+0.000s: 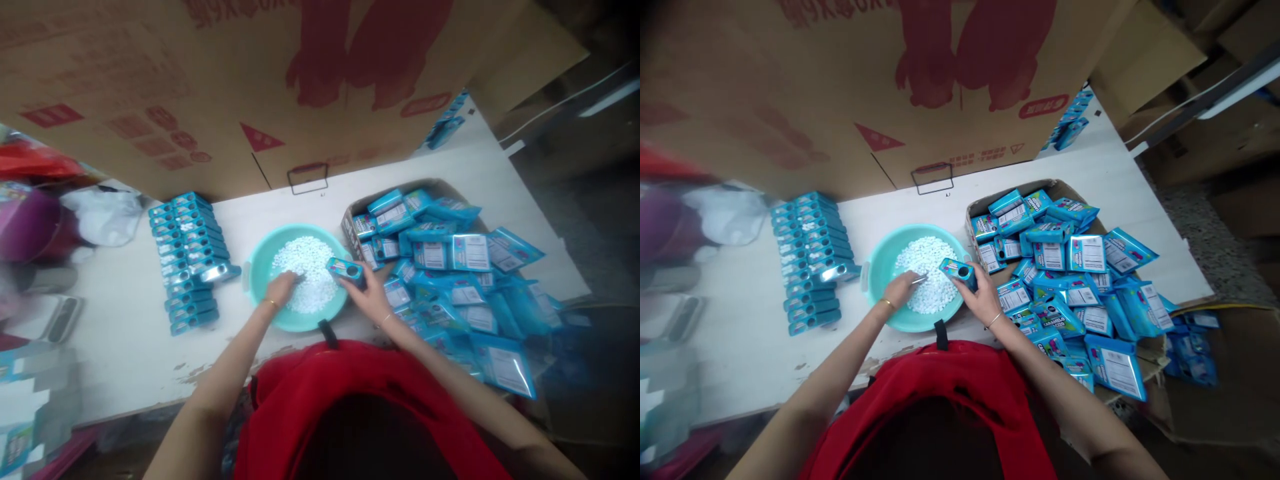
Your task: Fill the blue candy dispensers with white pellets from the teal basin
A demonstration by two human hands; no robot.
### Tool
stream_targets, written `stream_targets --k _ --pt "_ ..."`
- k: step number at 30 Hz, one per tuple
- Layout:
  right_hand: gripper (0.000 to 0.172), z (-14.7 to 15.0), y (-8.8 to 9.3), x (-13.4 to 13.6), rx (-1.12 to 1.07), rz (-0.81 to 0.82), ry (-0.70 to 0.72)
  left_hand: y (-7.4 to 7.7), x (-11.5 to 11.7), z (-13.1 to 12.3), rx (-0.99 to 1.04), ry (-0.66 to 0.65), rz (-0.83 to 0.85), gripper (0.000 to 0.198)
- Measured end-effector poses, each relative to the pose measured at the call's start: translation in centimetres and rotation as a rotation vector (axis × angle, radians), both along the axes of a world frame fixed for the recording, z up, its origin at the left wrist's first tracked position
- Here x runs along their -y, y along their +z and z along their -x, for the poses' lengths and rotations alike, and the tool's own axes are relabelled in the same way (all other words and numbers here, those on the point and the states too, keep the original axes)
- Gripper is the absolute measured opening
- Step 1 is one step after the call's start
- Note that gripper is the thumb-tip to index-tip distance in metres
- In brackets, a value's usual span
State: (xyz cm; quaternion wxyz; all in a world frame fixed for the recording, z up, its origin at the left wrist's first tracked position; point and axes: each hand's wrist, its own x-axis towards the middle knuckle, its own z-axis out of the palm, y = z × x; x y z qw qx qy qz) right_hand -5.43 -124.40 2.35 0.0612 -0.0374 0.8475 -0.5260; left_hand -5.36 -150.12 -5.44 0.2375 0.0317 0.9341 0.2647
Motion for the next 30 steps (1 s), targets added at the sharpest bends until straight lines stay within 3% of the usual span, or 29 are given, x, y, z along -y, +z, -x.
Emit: stream_targets --k 3,7,10,13,16,18,25,28,30 --pt "0.045 0.0 0.0 0.2 0.015 0.052 -0.048 -1.5 -2.3 -0.6 -0.012 0.004 -0.128 0.023" --pt "0.046 0.0 -0.3 0.1 0.02 0.067 -0.066 -0.3 -1.9 -0.9 -0.017 0.011 -0.266 0.024" --pt "0.046 0.2 -0.6 0.0 -0.006 0.045 -0.047 3.0 0.4 -0.9 -0.067 0.006 -0.353 0.025" --pt "0.044 0.4 -0.7 0.1 -0.092 -0.04 0.019 8.1 2.5 -0.7 -0.137 -0.049 -0.389 0.025" --pt "0.042 0.3 -0.7 0.7 -0.176 -0.156 0.146 13.2 3.0 -0.1 -0.162 -0.157 -0.307 0.024" --pt "0.043 0.2 -0.6 1.3 -0.21 -0.2 0.234 15.9 2.4 0.5 -0.169 -0.242 -0.194 0.023" --pt "0.049 -0.2 -1.2 2.4 -0.293 -0.232 0.326 22.2 -3.4 1.3 -0.111 -0.483 0.435 0.021" --pt "0.048 -0.1 -1.7 2.3 -0.309 -0.206 0.308 24.3 -4.9 0.9 -0.154 -0.525 0.52 0.024" --pt "0.048 0.0 -1.9 2.1 -0.313 -0.189 0.285 24.1 -4.3 1.0 -0.189 -0.511 0.515 0.023"
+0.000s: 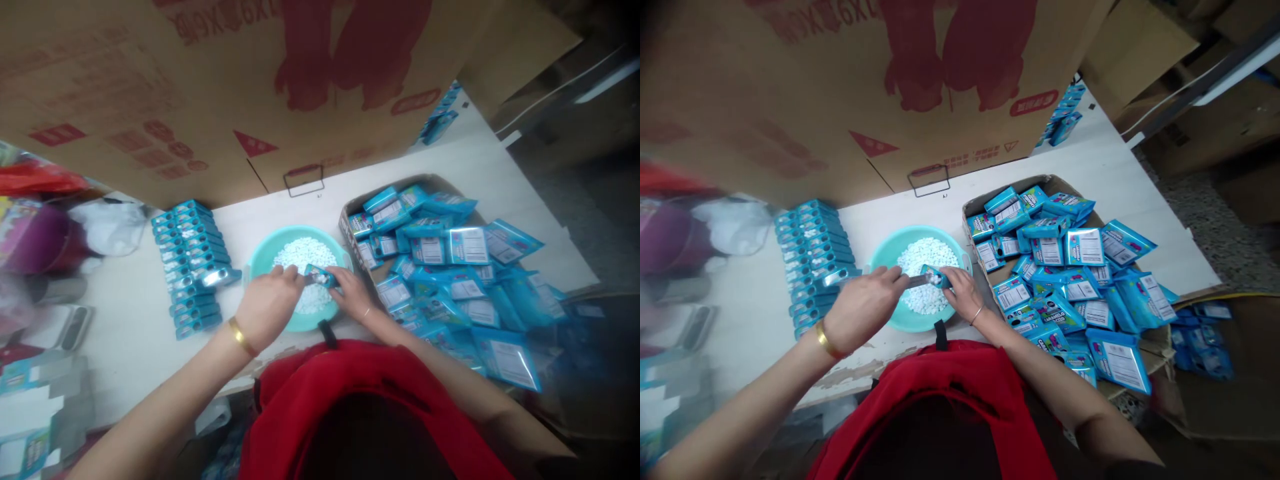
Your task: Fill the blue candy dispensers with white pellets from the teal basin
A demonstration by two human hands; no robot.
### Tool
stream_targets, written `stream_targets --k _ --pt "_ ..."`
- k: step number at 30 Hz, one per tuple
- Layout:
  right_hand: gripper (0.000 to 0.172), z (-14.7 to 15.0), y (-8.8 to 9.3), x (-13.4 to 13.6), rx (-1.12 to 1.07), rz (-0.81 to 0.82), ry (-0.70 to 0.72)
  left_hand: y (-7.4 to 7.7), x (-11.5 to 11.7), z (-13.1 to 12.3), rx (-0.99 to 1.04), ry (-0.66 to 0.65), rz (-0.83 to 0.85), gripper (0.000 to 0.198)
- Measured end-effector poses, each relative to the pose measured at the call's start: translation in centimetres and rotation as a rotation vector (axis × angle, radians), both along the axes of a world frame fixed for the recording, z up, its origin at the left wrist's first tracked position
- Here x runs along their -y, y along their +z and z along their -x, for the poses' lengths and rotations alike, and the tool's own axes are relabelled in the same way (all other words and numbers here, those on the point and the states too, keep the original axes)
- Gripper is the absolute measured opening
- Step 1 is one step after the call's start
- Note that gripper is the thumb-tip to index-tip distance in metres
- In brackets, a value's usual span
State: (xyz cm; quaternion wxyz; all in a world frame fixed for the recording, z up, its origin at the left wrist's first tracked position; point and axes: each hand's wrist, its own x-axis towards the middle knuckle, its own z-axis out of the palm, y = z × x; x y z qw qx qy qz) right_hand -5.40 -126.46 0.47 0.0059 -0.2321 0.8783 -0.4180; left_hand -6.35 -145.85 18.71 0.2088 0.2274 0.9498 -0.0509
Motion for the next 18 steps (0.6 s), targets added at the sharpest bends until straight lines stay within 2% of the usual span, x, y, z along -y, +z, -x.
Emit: stream_targets --k 1,3,5,7,9,11,14,16,18 --pt "0.048 0.1 0.0 -0.1 0.002 0.008 -0.01 -0.8 0.8 0.2 -0.026 0.028 -0.02 0.023" --pt "0.048 0.1 0.0 -0.5 0.012 0.024 -0.035 -4.1 2.9 0.8 -0.079 0.139 -0.065 0.023" --pt "0.046 0.2 0.2 -0.9 0.025 0.044 -0.063 -9.0 4.9 1.6 -0.083 0.279 -0.092 0.023" --pt "0.044 0.2 0.5 -1.2 0.042 0.061 -0.099 -14.4 6.2 2.2 0.0 0.386 -0.115 0.022" --pt "0.042 0.3 0.7 -1.4 0.061 0.074 -0.143 -19.1 6.1 2.3 0.065 0.419 -0.243 0.021" --pt "0.041 0.3 0.8 -1.6 0.087 0.089 -0.187 -22.4 5.1 2.0 0.105 0.411 -0.358 0.02" --pt "0.042 0.5 0.6 -1.6 0.132 0.132 -0.235 -25.0 2.9 1.0 0.153 0.391 -0.478 0.02" --pt "0.043 0.7 0.4 -1.6 0.159 0.163 -0.256 -25.7 2.0 0.4 0.19 0.385 -0.564 0.023" --pt "0.044 0.9 0.3 -1.6 0.178 0.189 -0.271 -25.5 1.9 -0.1 0.226 0.376 -0.633 0.024"
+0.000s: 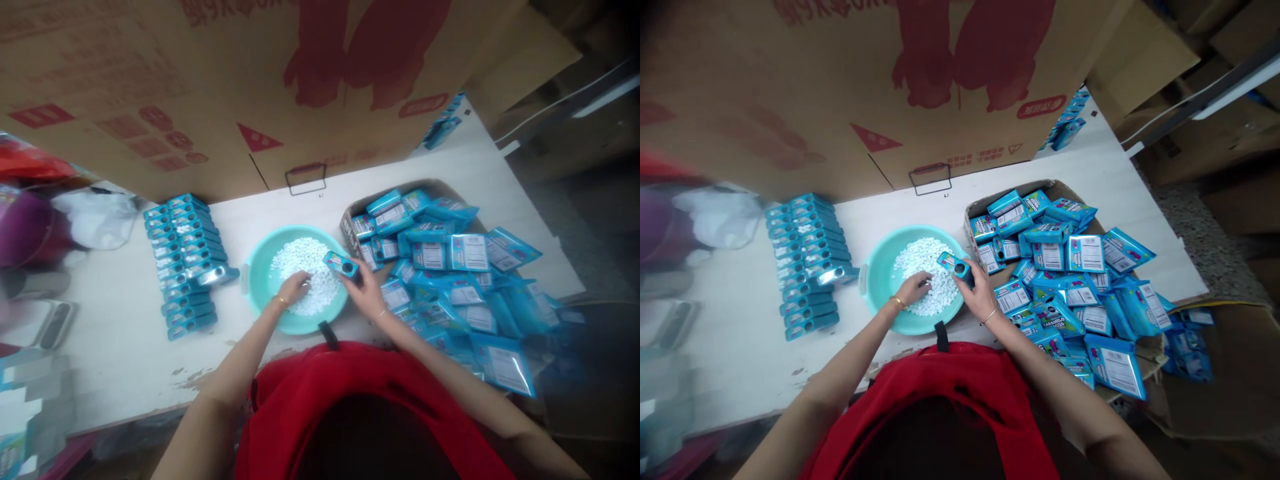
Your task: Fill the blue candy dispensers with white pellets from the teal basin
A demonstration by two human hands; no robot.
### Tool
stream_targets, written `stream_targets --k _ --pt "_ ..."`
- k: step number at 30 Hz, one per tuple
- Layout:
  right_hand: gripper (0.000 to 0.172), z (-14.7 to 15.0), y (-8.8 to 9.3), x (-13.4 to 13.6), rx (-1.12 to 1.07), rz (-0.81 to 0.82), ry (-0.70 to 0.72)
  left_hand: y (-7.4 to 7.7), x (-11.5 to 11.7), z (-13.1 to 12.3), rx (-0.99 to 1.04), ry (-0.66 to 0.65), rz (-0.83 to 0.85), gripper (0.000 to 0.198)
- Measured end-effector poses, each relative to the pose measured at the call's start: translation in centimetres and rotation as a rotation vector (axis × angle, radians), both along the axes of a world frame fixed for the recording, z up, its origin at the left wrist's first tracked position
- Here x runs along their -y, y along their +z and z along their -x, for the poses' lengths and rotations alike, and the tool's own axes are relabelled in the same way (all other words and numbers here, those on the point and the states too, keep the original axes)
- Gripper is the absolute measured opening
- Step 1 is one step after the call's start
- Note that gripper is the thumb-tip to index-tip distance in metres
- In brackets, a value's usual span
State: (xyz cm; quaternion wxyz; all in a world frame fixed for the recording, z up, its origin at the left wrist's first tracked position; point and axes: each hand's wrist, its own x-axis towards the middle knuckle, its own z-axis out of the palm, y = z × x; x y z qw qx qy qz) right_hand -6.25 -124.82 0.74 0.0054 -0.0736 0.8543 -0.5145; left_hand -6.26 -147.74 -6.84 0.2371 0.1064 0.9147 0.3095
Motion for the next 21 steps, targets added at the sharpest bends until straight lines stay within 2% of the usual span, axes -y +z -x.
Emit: stream_targets --k 2,4,7,9,11,14,18,21 --pt "0.043 0.1 -0.1 0.0 0.01 0.017 -0.006 1.1 0.7 -0.4 0.004 -0.003 -0.083 0.024" --pt "0.043 0.2 -0.1 -0.1 -0.001 0.015 -0.008 3.2 2.1 -0.7 -0.019 -0.003 -0.205 0.024" --pt "0.044 0.2 -0.3 -0.1 -0.05 -0.035 0.023 7.8 4.2 -0.7 -0.084 -0.019 -0.338 0.024" --pt "0.043 0.1 -0.3 0.1 -0.09 -0.093 0.075 11.3 5.0 -0.4 -0.125 -0.053 -0.309 0.023" --pt "0.044 0.0 -0.3 0.5 -0.133 -0.143 0.138 14.6 5.0 0.1 -0.158 -0.107 -0.213 0.021" --pt "0.05 -0.3 0.0 1.2 -0.181 -0.195 0.228 18.5 3.4 0.9 -0.183 -0.226 0.033 0.018" --pt "0.05 -0.6 0.2 2.0 -0.215 -0.241 0.297 22.3 -0.7 0.7 -0.193 -0.355 0.455 0.019" --pt "0.048 -0.7 0.0 2.1 -0.223 -0.221 0.305 24.6 -3.1 0.1 -0.218 -0.406 0.628 0.025"
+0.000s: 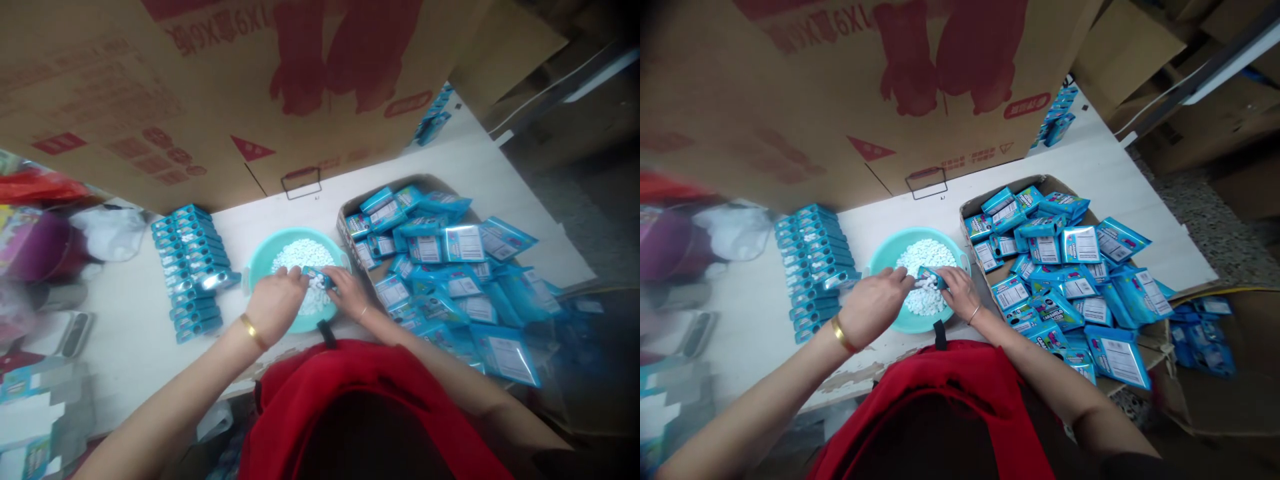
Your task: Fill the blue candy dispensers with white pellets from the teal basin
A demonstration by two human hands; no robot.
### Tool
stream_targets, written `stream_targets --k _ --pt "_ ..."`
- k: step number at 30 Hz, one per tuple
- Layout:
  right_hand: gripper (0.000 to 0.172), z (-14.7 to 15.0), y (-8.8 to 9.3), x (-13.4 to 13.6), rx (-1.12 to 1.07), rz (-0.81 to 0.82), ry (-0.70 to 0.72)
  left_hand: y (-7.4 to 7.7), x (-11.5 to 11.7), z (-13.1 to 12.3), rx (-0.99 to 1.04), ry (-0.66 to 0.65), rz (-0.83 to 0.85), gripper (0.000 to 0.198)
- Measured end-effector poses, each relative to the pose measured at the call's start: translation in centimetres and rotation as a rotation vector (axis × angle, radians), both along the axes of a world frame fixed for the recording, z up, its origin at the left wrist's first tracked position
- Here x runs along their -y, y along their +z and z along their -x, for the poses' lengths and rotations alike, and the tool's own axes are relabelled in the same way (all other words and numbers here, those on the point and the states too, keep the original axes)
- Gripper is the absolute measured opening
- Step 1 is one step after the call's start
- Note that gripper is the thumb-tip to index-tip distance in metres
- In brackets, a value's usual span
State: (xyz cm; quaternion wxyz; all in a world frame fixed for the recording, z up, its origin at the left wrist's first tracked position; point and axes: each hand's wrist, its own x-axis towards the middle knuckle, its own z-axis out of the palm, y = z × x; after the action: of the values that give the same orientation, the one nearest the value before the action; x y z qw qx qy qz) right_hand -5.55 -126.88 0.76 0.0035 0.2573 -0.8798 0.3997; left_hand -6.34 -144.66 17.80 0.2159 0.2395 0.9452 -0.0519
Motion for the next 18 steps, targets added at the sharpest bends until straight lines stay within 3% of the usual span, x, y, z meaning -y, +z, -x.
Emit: stream_targets --k 3,5,7,9,11,13,15,18 --pt "0.05 0.0 -0.2 -0.4 0.007 0.037 -0.027 0.4 0.4 -0.1 -0.047 0.004 -0.024 0.025" --pt "0.051 0.2 -0.3 -0.8 0.018 0.058 -0.059 -1.4 2.2 0.3 -0.083 0.07 -0.111 0.021" --pt "0.05 0.3 -0.3 -1.3 0.034 0.064 -0.085 -5.2 4.5 0.8 -0.086 0.165 -0.206 0.018" --pt "0.048 0.5 -0.3 -1.7 0.046 0.063 -0.1 -10.1 6.2 1.0 -0.043 0.238 -0.255 0.017" --pt "0.046 0.7 -0.4 -1.9 0.052 0.065 -0.107 -15.1 7.1 0.7 0.012 0.296 -0.279 0.018" --pt "0.044 0.8 -0.5 -2.0 0.06 0.071 -0.108 -18.9 7.3 0.1 0.065 0.409 -0.348 0.018" --pt "0.042 0.9 -0.5 -2.0 0.076 0.074 -0.114 -21.2 7.2 -0.4 0.119 0.502 -0.38 0.022" --pt "0.04 0.9 -0.7 -1.9 0.098 0.087 -0.154 -22.6 7.2 -0.8 0.161 0.507 -0.318 0.021"
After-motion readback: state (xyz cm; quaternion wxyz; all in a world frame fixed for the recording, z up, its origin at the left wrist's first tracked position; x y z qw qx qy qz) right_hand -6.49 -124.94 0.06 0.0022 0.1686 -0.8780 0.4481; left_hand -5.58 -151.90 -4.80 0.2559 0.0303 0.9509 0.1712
